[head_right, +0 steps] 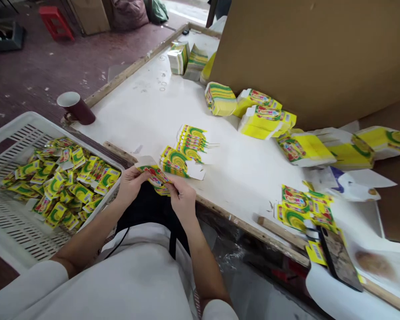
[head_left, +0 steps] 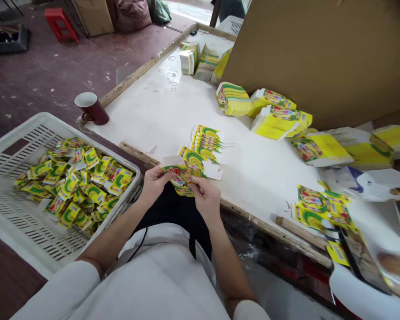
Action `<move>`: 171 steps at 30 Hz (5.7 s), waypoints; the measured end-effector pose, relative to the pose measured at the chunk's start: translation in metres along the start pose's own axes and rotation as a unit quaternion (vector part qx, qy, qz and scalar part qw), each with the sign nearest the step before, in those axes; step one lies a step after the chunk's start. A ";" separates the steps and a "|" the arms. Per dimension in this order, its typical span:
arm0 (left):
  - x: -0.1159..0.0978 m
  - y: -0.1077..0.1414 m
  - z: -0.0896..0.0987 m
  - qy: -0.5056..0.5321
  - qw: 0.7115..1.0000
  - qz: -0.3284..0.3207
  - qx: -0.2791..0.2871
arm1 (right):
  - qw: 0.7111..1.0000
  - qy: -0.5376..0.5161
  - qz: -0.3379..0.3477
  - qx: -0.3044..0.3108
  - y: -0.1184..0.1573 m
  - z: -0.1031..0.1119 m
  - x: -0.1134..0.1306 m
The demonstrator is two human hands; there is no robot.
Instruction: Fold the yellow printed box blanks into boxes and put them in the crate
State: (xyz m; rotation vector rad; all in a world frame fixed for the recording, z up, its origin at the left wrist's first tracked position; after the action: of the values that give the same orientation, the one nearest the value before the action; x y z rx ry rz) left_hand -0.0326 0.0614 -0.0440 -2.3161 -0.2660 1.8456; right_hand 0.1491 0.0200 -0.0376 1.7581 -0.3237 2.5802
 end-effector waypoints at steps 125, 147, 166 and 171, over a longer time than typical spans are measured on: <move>-0.032 0.008 -0.012 -0.490 0.808 -0.140 0.296 | 0.991 0.023 0.054 0.120 0.008 -0.011 0.000; -0.059 -0.004 0.131 -0.615 0.785 -0.066 -0.020 | 0.965 0.243 -0.097 -0.032 -0.051 0.001 -0.060; -0.012 0.001 -0.047 0.162 0.978 0.000 -0.134 | 0.940 -0.285 -0.150 0.111 0.020 -0.044 0.020; -0.006 0.005 -0.036 0.045 0.996 -0.028 -0.070 | 0.943 -0.268 -0.162 0.115 0.010 -0.043 0.010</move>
State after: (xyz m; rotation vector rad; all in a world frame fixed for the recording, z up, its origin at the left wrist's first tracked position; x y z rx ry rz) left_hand 0.0016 0.0547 -0.0313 -2.4490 -0.4553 1.7418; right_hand 0.1047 0.0167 -0.0449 2.3411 0.2679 1.9454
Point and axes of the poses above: each hand's wrist, its own y-axis away from the middle knuckle, its own z-axis out of the back of the hand, x = y × z, the point moved 4 cm from there along -y, towards the middle knuckle, and after that the axes turned 14 degrees about -z, right-handed, at the moved point
